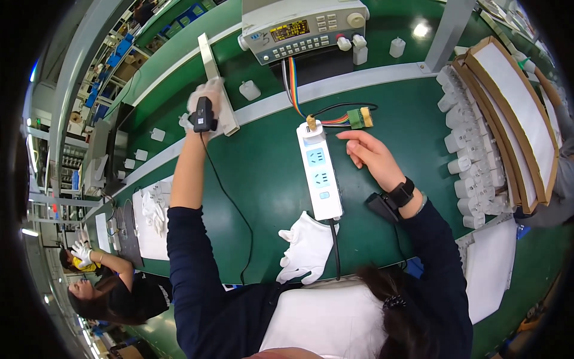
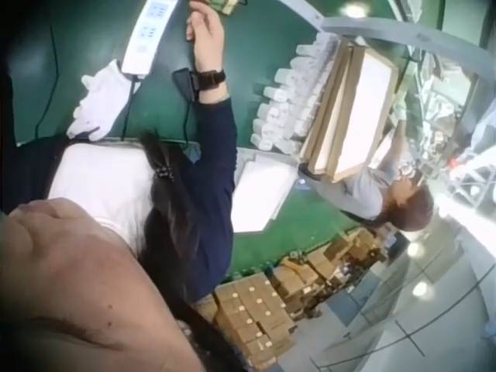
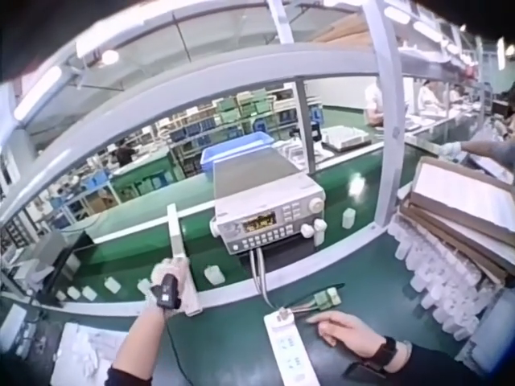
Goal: The person tests power adapters by plugging them into a power strip and touching them with a probe before removing and adjusting a glove.
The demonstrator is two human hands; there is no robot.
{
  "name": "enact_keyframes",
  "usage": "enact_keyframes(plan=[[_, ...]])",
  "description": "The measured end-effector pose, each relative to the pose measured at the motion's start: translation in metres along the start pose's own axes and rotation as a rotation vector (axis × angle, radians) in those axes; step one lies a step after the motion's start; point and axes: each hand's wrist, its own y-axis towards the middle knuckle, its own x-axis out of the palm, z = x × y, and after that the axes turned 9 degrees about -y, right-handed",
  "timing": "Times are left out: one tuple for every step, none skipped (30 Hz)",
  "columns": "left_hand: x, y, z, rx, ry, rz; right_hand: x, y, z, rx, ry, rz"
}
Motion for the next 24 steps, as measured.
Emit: enact_keyframes(plan=[[-0.002,-0.003,-0.022,-0.046,0.176,-0.126,0.0,-0.001,0.0,-0.002,0.002,0.01],[0.017,-0.014,-0.053,-0.093,0.198,-0.088,0.003,-0.001,-0.001,0.002,0.008,0.002],[0.037,-0.028,-0.086,-0.142,0.214,-0.042,0.005,0.0,-0.005,0.001,0.005,-0.003],[0.042,-0.039,-0.101,-0.294,0.052,-0.038,0.003,0.002,-0.004,0.006,0.012,0.001],[0.046,-0.051,-0.112,-0.443,-0.117,-0.039,0.001,0.002,-0.003,0.006,0.01,0.026],[0.049,-0.064,-0.131,-0.517,-0.075,-0.1,0.002,0.003,-0.002,0.005,0.039,0.024],[0.058,-0.071,-0.144,-0.592,-0.032,-0.163,0.003,0.004,-0.001,0.005,0.068,0.019],[0.06,-0.073,-0.141,-0.591,-0.037,-0.169,0.004,0.007,0.0,0.011,0.096,0.005],[0.059,-0.071,-0.131,-0.496,-0.196,-0.082,0.004,0.006,-0.002,0.022,0.092,0.02],[0.053,-0.071,-0.122,-0.406,-0.35,0.004,0.003,0.008,-0.002,0.011,0.082,0.019],[0.036,-0.067,-0.099,-0.308,-0.507,0.078,0.002,0.008,0.001,0.008,0.077,0.028],[0.022,-0.067,-0.072,-0.344,-0.961,0.014,0.0,0.007,0.004,0.006,0.072,0.033],[-0.009,-0.069,-0.02,-0.38,-1.411,-0.066,-0.002,0.005,0.007,0.031,0.083,0.052],[-0.022,-0.079,0.015,-0.247,-1.473,-0.06,-0.003,0.006,0.008,0.025,0.076,0.054],[-0.033,-0.093,0.048,-0.116,-1.532,-0.048,-0.005,0.007,0.006,0.018,0.068,0.05],[-0.047,-0.108,0.086,-0.106,-1.708,-0.053,-0.005,0.009,0.005,0.004,0.056,0.041],[-0.055,-0.122,0.122,-0.093,-1.885,-0.057,-0.005,0.009,0.004,0.012,0.059,0.043],[-0.055,-0.137,0.149,-0.066,-1.911,-0.075,-0.003,0.011,0.002,0.01,0.066,0.031],[-0.053,-0.147,0.168,-0.039,-1.94,-0.098,-0.002,0.011,0.001,0.012,0.073,0.024],[-0.052,-0.149,0.176,-0.043,-1.94,-0.099,-0.001,0.01,0.001,0.012,0.08,0.019],[-0.051,-0.151,0.182,0.106,-1.717,-0.141,0.0,0.009,0.002,0.016,0.08,0.019],[-0.05,-0.152,0.186,0.247,-1.486,-0.177,0.0,0.009,0.003,0.017,0.078,0.014],[-0.052,-0.152,0.187,0.247,-1.486,-0.179,0.0,0.008,0.004,0.017,0.076,0.009],[-0.057,-0.151,0.187,0.339,-1.335,-0.162,-0.001,0.008,0.004,0.01,0.073,0.008]])
